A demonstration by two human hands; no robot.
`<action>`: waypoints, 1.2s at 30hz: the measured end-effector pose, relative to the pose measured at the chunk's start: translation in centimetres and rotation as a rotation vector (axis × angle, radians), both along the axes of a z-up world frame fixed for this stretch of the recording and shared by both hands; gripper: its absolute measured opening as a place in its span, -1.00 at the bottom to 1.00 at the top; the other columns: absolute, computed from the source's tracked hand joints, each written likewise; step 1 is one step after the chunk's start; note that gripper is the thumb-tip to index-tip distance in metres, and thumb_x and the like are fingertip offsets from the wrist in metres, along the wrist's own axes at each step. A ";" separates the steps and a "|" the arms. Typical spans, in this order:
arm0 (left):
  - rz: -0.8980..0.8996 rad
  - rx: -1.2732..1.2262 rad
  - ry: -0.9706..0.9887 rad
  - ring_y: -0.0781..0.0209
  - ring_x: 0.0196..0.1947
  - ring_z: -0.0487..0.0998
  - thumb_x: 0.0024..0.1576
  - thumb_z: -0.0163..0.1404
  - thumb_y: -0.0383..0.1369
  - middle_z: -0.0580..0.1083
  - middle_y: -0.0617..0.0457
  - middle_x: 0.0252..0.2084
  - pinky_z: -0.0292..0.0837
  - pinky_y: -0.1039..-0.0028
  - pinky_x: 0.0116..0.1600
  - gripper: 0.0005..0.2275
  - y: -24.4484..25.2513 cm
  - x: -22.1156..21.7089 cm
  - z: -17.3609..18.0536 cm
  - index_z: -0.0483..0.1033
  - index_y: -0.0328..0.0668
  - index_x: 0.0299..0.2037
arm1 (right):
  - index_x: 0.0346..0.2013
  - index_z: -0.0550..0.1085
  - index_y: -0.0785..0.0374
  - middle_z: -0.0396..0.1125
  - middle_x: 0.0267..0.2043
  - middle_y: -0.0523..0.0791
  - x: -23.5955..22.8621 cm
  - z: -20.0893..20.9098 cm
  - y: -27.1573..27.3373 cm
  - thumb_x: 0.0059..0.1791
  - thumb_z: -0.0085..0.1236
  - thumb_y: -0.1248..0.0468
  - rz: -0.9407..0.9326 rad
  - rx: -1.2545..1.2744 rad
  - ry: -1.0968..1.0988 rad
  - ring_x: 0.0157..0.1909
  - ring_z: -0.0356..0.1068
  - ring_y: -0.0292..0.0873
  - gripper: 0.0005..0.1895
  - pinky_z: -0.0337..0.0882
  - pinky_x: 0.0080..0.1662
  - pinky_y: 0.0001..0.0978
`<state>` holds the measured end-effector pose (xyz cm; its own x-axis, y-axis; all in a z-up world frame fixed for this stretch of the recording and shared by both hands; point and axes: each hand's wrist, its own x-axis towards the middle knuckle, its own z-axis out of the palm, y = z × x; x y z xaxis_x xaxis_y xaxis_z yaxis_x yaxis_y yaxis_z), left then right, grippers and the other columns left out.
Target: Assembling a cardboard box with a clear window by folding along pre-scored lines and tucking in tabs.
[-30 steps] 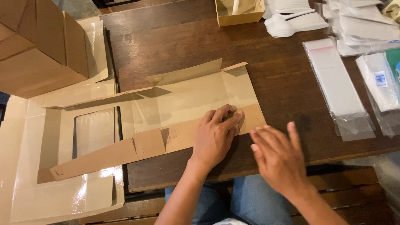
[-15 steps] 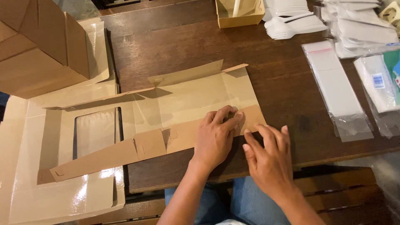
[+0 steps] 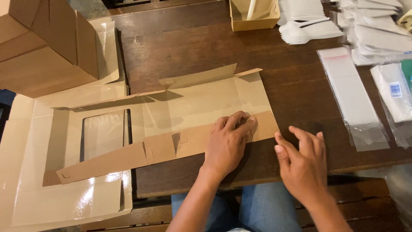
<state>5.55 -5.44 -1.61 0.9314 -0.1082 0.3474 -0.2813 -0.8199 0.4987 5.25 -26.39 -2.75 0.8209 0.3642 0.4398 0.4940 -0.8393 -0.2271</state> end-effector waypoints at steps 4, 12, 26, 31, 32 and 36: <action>0.005 0.005 -0.005 -0.15 -0.07 0.40 0.23 -0.16 -0.45 0.41 0.11 0.18 0.39 0.13 -0.09 -0.70 0.0 0.0 0.0 0.47 0.09 0.11 | 0.06 0.55 0.09 0.33 0.27 0.06 -0.9 -0.1 2.9 0.11 -0.14 0.00 0.002 -0.038 0.015 0.28 0.24 0.13 -0.60 0.10 0.41 0.32; -0.004 -0.059 0.026 -0.18 -0.05 0.41 0.30 -0.21 -0.42 0.41 0.10 0.16 0.39 0.10 -0.07 -0.75 0.1 -0.3 0.6 0.46 0.07 0.09 | 0.07 0.51 0.03 0.38 0.25 -0.10 0.0 0.4 1.3 0.11 -0.11 0.11 0.127 -0.061 0.038 0.31 0.31 0.00 -0.69 0.16 0.42 0.24; -0.013 -0.023 0.046 -0.18 -0.07 0.39 0.27 -0.20 -0.40 0.38 0.10 0.20 0.37 0.11 -0.05 -0.74 0.3 -0.3 0.4 0.47 0.08 0.10 | 0.28 0.39 -0.11 0.04 0.53 0.19 -1.6 0.0 3.3 0.10 -0.13 -0.01 -0.038 -0.031 0.074 0.45 0.07 0.34 -0.54 0.00 0.40 0.37; -0.019 -0.004 0.032 -0.16 -0.06 0.38 0.26 -0.19 -0.44 0.37 0.11 0.20 0.37 0.10 -0.08 -0.72 0.0 -0.1 0.5 0.45 0.06 0.13 | 0.28 0.38 -0.30 -0.20 0.62 0.14 -0.6 0.4 1.8 0.11 -0.21 -0.09 -0.125 -0.034 0.206 0.54 -0.16 0.32 -0.55 -0.13 0.43 0.33; -0.017 -0.008 0.051 -0.17 -0.04 0.38 0.27 -0.21 -0.43 0.37 0.12 0.20 0.36 0.09 -0.05 -0.73 0.0 -0.1 0.6 0.43 0.09 0.11 | 0.30 0.35 -0.28 -0.27 0.64 0.11 -0.3 0.5 1.7 0.11 -0.22 -0.09 -0.234 -0.031 0.255 0.56 -0.25 0.31 -0.54 -0.14 0.41 0.36; -0.024 -0.011 0.039 -0.19 -0.03 0.38 0.28 -0.17 -0.38 0.37 0.06 0.20 0.38 0.08 -0.07 -0.73 0.2 -0.2 1.0 0.47 0.01 0.14 | 0.28 0.41 -0.05 -0.03 0.56 0.15 -1.7 0.7 3.1 0.09 -0.19 -0.13 0.029 -0.095 0.021 0.47 0.01 0.28 -0.47 0.07 0.35 0.37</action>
<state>5.40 -5.20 -0.60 0.9415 -0.1268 0.3123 -0.2808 -0.8075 0.5187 3.59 -23.32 -2.00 0.8180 0.4273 0.3851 0.5144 -0.8430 -0.1573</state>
